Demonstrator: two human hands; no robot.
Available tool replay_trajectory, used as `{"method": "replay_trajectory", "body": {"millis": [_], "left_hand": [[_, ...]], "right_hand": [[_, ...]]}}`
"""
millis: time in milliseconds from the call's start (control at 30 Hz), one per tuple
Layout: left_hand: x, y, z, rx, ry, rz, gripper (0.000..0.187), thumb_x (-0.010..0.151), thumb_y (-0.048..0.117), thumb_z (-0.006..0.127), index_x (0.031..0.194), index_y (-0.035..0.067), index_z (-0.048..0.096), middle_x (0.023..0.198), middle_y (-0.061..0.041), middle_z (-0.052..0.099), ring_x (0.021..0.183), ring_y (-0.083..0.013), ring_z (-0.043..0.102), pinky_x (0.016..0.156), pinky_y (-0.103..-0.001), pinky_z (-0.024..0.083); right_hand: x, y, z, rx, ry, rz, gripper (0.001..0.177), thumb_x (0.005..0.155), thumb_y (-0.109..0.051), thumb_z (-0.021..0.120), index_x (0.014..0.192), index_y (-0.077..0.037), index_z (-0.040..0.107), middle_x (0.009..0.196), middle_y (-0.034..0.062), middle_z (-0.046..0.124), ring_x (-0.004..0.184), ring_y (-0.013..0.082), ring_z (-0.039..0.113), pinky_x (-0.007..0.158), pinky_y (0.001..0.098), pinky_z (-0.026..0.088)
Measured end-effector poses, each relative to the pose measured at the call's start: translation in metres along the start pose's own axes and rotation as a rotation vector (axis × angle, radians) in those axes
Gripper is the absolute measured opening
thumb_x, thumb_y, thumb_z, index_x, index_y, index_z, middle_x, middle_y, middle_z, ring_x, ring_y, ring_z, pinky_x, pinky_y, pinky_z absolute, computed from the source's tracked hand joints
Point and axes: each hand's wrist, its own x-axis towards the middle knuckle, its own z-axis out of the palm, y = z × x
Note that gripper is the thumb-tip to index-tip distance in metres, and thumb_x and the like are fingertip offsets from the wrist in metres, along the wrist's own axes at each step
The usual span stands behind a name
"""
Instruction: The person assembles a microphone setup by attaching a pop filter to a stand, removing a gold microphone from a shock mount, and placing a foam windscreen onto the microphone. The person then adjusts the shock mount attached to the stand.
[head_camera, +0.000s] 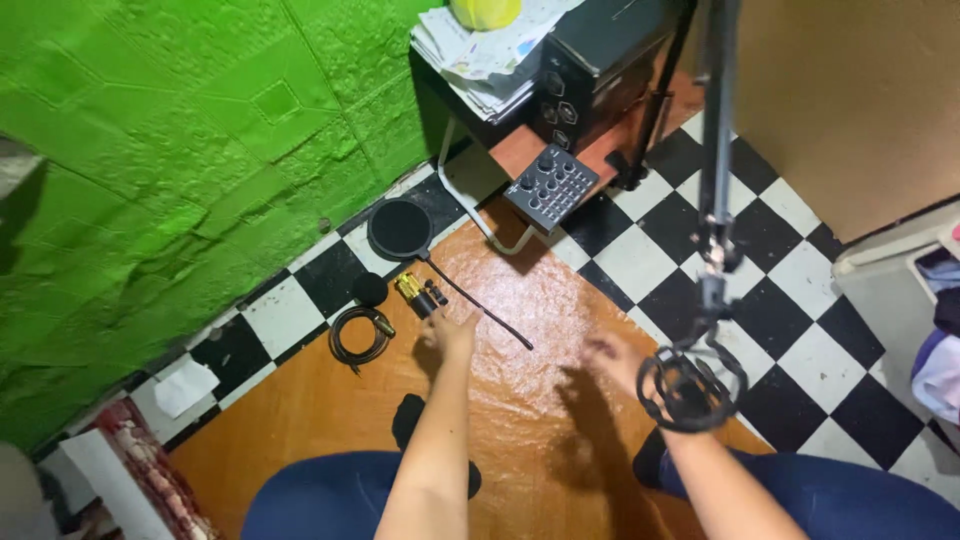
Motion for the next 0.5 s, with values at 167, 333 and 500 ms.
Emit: {"method": "replay_trajectory", "body": {"millis": [167, 333, 500], "left_hand": [[-0.042, 0.03, 0.02, -0.081, -0.102, 0.255, 0.082, 0.072, 0.038, 0.091, 0.141, 0.013, 0.054, 0.153, -0.018, 0.036, 0.137, -0.0363, 0.042, 0.113, -0.049, 0.039], [-0.077, 0.053, 0.039, -0.351, -0.293, 0.514, 0.061, 0.08, 0.031, 0.083, 0.133, 0.009, 0.062, 0.14, -0.016, 0.055, 0.128, -0.0298, 0.054, 0.108, -0.041, 0.046], [-0.135, 0.083, 0.016, -0.721, -0.796, 0.364, 0.042, 0.096, 0.031, 0.068, 0.131, 0.008, 0.064, 0.125, -0.006, 0.068, 0.108, -0.0211, 0.067, 0.089, -0.035, 0.054]], "right_hand": [[-0.002, 0.02, -0.067, 1.258, -0.399, -0.207, 0.049, 0.093, -0.025, 0.063, 0.134, 0.002, 0.064, 0.114, 0.018, 0.071, 0.091, 0.0226, 0.071, 0.076, 0.0332, 0.057], [-0.009, 0.021, -0.094, 0.743, 0.051, -0.307, 0.036, 0.098, -0.008, 0.06, 0.132, 0.003, 0.059, 0.116, 0.0151, 0.068, 0.101, 0.0177, 0.068, 0.089, 0.0287, 0.055], [-0.05, -0.01, -0.124, 0.837, 0.147, -0.171, 0.032, 0.103, -0.013, 0.054, 0.131, 0.0, 0.063, 0.118, 0.01, 0.071, 0.101, 0.0142, 0.068, 0.089, 0.0273, 0.054]]}}
